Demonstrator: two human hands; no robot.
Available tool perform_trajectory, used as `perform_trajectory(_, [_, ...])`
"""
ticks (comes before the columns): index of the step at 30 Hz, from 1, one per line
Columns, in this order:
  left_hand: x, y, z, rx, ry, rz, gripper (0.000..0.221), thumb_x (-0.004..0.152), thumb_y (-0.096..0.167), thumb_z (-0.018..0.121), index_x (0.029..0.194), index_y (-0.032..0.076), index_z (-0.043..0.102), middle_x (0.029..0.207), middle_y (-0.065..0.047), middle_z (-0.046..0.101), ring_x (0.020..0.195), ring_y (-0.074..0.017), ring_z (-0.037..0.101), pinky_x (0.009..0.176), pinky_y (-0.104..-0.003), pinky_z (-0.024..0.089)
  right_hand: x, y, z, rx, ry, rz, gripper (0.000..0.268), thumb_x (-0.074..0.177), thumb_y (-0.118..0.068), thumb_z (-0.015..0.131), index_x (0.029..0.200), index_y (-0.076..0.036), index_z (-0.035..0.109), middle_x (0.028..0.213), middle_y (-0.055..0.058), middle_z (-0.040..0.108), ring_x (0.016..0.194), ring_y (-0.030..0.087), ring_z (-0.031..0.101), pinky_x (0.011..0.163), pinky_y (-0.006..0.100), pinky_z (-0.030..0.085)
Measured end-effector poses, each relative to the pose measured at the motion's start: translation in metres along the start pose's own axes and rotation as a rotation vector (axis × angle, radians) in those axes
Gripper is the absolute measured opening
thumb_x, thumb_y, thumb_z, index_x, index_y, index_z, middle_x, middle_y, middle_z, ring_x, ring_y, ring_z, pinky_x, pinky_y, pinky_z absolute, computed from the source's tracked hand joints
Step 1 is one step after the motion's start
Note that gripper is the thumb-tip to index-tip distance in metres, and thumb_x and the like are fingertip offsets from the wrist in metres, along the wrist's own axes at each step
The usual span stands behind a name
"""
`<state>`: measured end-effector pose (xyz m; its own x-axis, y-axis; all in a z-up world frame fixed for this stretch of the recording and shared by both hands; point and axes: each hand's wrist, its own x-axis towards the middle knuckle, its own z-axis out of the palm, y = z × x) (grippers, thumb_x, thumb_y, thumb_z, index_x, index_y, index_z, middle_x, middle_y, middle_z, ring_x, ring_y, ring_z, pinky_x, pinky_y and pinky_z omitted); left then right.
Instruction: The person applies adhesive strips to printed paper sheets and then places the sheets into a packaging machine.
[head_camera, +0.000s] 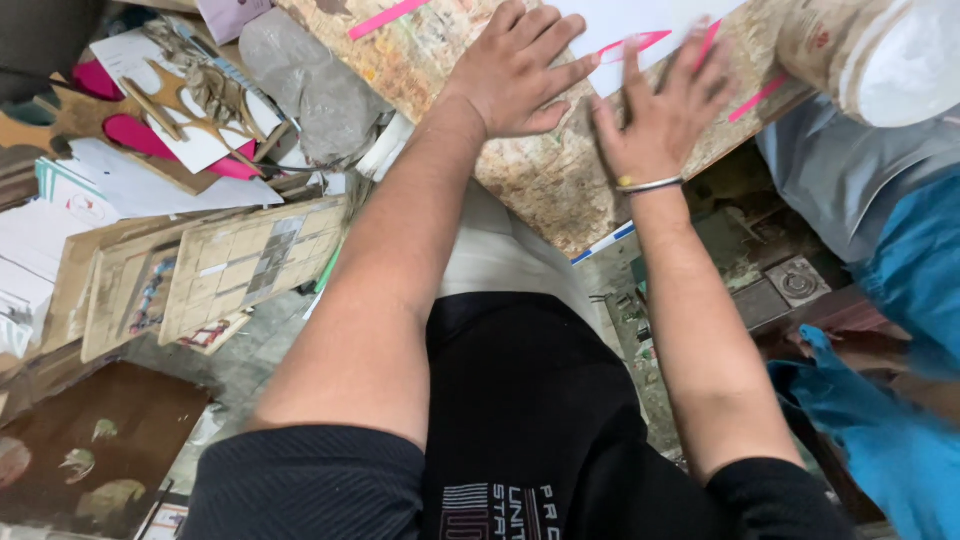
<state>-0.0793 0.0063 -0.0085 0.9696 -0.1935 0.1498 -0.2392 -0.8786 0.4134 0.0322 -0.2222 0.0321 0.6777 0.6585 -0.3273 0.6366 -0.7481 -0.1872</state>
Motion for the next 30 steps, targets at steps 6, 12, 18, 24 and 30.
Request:
perform_trajectory(6, [0.0, 0.001, -0.001, 0.05, 0.041, -0.009, 0.06, 0.091, 0.053, 0.073, 0.142, 0.025, 0.061, 0.146, -0.011, 0.052, 0.131, -0.0306, 0.045, 0.105, -0.052, 0.036, -0.002, 0.01, 0.006, 0.088, 0.073, 0.049, 0.077, 0.101, -0.073, 0.054, 0.161, -0.023, 0.051, 0.169, 0.03, 0.008, 0.156, 0.056, 0.004, 0.126, 0.072, 0.003])
perform_trajectory(12, [0.0, 0.004, 0.007, 0.153, 0.028, -0.029, 0.058, 0.094, 0.055, 0.071, 0.143, 0.025, 0.061, 0.147, -0.011, 0.051, 0.132, -0.0289, 0.045, 0.106, -0.05, 0.035, -0.003, 0.021, 0.022, 0.002, 0.008, 0.172, 0.079, 0.104, -0.08, 0.046, 0.169, -0.038, 0.029, 0.175, 0.026, 0.004, 0.161, 0.054, 0.001, 0.13, 0.071, 0.001])
perform_trajectory(18, [0.001, 0.004, 0.001, 0.095, 0.026, -0.028, 0.062, 0.09, 0.055, 0.072, 0.146, 0.028, 0.062, 0.147, -0.01, 0.051, 0.131, -0.028, 0.045, 0.105, -0.05, 0.036, -0.006, 0.011, 0.026, -0.094, 0.0, -0.013, 0.082, 0.1, -0.083, 0.048, 0.169, -0.042, 0.029, 0.17, 0.03, 0.003, 0.156, 0.055, 0.0, 0.126, 0.072, 0.002])
perform_trajectory(24, [0.0, 0.002, -0.001, 0.07, 0.113, 0.0, 0.065, 0.089, 0.052, 0.072, 0.143, 0.017, 0.061, 0.14, -0.011, 0.052, 0.131, -0.0289, 0.046, 0.108, -0.05, 0.036, -0.007, -0.014, 0.012, -0.057, -0.05, -0.035, 0.079, 0.104, -0.074, 0.055, 0.17, -0.039, 0.03, 0.17, 0.029, 0.006, 0.155, 0.057, 0.002, 0.123, 0.074, 0.002])
perform_trajectory(30, [-0.001, 0.002, 0.001, 0.066, 0.092, 0.019, 0.047, 0.086, 0.046, 0.075, 0.124, 0.019, 0.068, 0.144, -0.009, 0.055, 0.129, -0.0287, 0.048, 0.102, -0.052, 0.037, -0.001, -0.014, -0.005, -0.026, -0.052, 0.077, 0.075, 0.107, -0.07, 0.059, 0.169, -0.036, 0.035, 0.17, 0.031, 0.007, 0.155, 0.058, 0.003, 0.123, 0.074, 0.003])
